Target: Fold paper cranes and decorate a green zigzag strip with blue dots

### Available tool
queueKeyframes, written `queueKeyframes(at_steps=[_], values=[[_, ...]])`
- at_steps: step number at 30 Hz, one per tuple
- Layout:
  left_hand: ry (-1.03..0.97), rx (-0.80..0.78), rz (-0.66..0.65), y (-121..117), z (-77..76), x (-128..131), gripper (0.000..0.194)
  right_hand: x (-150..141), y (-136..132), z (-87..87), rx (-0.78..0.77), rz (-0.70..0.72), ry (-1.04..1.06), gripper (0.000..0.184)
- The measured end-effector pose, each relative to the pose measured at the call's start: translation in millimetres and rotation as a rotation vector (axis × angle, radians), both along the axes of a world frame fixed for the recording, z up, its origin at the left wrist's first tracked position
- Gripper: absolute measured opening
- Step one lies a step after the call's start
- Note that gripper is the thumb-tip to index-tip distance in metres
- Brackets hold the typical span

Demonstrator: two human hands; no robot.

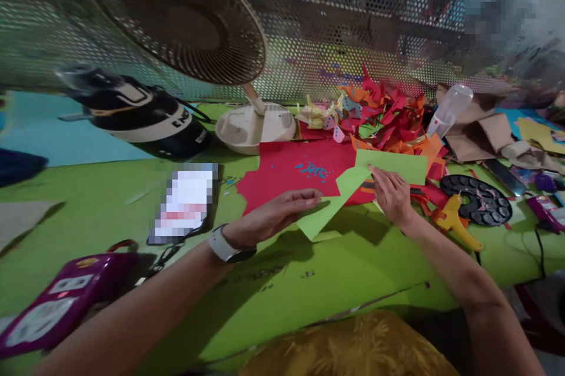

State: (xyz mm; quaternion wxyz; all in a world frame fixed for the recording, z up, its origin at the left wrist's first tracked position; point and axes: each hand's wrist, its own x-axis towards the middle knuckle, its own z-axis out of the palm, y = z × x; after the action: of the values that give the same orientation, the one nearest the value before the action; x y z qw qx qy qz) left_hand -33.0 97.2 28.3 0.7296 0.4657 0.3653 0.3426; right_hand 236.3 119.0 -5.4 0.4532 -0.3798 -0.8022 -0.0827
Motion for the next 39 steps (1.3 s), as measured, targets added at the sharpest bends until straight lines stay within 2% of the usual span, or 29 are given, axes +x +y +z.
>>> queueKeyframes(at_steps=[3,6,8,10,13,15,18,21,24,31,36,39], values=[[0.001,-0.158,-0.196,-4,-2.9,4,0.038,-5,-1,0.6,-0.034,0.105,0.080,0.041],[-0.011,-0.235,-0.242,-10,-9.6,11,0.047,-14,-4,4.6,-0.142,0.234,0.131,0.042],[-0.032,-0.254,-0.235,-15,-13.8,17,0.044,-19,-7,9.6,-0.195,0.265,0.134,0.044],[-0.069,-0.206,-0.146,-18,-16.6,22,0.039,-22,-10,15.9,-0.233,0.212,0.169,0.048],[-0.123,-0.112,0.150,-18,-19.2,30,0.037,-23,-17,23.4,-0.283,0.078,0.280,0.050],[-0.155,-0.105,0.337,-17,-20.6,32,0.039,-24,-21,23.6,-0.367,0.101,0.261,0.039],[-0.204,-0.111,0.481,-15,-21.8,35,0.038,-30,-27,16.5,-0.500,0.203,0.141,0.027],[-0.215,-0.056,0.492,-16,-22.1,36,0.036,-36,-27,9.7,-0.494,0.185,0.159,0.023],[-0.160,0.041,0.479,-18,-23.0,38,0.033,-39,-23,11.3,-0.511,0.206,0.190,0.020],[-0.116,0.159,0.502,-16,-26.6,38,0.038,-43,-18,28.0,-0.594,0.280,0.169,0.025],[-0.027,0.234,0.444,-15,-21.9,33,0.039,-43,-17,43.3,-0.628,0.291,0.133,0.034],[-0.046,0.236,0.474,-16,-19.6,33,0.038,-41,-17,49.6,-0.657,0.282,0.071,0.038]])
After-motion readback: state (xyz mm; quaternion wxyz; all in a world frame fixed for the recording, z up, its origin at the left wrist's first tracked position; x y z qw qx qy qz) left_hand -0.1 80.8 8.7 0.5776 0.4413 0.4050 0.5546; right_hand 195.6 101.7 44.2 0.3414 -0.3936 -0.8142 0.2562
